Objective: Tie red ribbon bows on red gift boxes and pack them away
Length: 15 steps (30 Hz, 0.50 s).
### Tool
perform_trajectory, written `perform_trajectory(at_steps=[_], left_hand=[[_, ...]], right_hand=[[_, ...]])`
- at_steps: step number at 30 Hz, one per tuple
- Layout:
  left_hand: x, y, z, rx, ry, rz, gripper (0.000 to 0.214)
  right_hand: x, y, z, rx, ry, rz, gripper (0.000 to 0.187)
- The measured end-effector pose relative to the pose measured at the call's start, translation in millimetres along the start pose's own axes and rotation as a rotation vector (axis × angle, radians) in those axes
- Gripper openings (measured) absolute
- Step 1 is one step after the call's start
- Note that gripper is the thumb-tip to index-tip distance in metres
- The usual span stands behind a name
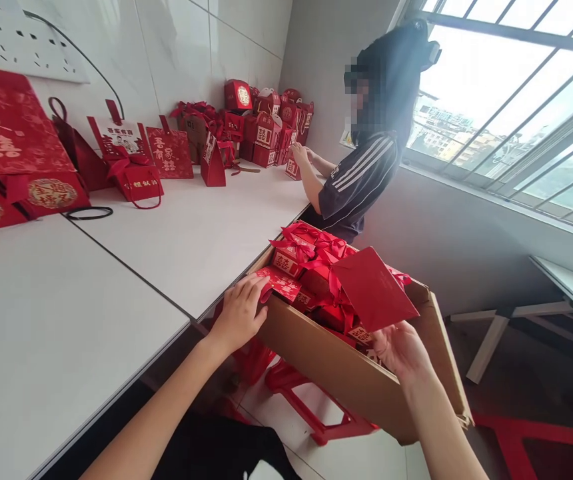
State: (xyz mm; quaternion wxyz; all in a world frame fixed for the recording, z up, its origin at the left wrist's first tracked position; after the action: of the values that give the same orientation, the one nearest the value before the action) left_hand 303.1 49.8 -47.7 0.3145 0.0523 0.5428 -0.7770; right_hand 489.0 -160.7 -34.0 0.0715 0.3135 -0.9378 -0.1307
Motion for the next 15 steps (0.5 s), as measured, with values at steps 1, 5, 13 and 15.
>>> perform_trajectory(at_steps=[1,5,13,15], left_hand=[[0,0.6,0,-0.007,0.002,0.0,0.046],[0,2.9,-1,-0.007,-0.006,-0.018,0.046],[-5,-7.4,-7,0.165,-0.021,-0.286,0.056],[-5,-21.2,-10,0.171,-0.03,-0.326,0.055]], right_hand=[[2,-2,6,-0.093,0.076,0.012,0.026],[15,-13,20,-0.277,0.296,0.157,0.032],[18,-26,-28,0.511,-0.319,0.299,0.036],[16,-24,-28,0.743,-0.382,0.273,0.035]])
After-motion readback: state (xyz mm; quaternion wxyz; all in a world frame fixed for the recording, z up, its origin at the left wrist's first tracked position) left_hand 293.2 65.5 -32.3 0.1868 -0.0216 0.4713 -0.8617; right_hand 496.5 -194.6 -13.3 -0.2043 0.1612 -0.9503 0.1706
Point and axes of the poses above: each hand's wrist, its own x-axis away from the middle knuckle, its own y-axis out of the palm, z = x × y, the point moved 9 cm from there along -x, towards the middle knuckle
